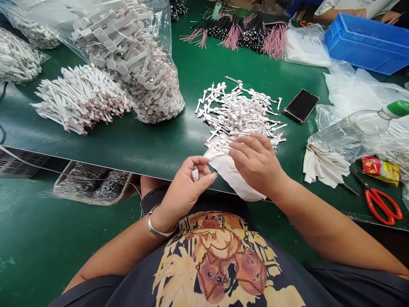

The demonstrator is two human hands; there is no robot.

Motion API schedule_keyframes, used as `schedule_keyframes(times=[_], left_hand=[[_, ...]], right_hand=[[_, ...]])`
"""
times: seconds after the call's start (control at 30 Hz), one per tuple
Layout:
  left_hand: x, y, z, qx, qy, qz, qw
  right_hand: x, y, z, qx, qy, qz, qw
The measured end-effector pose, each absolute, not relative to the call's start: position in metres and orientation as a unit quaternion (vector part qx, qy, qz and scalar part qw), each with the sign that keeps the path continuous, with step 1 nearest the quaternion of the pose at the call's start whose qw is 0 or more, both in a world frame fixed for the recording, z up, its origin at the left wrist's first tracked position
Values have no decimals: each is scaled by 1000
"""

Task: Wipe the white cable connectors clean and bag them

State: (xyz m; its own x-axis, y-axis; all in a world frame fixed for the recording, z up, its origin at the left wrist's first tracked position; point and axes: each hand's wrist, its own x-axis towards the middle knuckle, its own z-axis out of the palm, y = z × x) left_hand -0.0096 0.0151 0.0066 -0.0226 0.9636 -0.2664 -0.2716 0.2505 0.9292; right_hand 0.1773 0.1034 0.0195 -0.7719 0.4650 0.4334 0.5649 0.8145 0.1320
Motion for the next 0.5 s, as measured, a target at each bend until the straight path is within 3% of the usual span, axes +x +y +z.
schedule_keyframes(times=[0.27, 0.5], left_hand=[[-16, 16, 11, 367, 469, 486, 640], [-20, 11, 14, 460, 495, 485, 555]], right_hand=[[183, 64, 30, -192, -925, -111, 309], [189, 51, 23, -229, -900, -19, 371]])
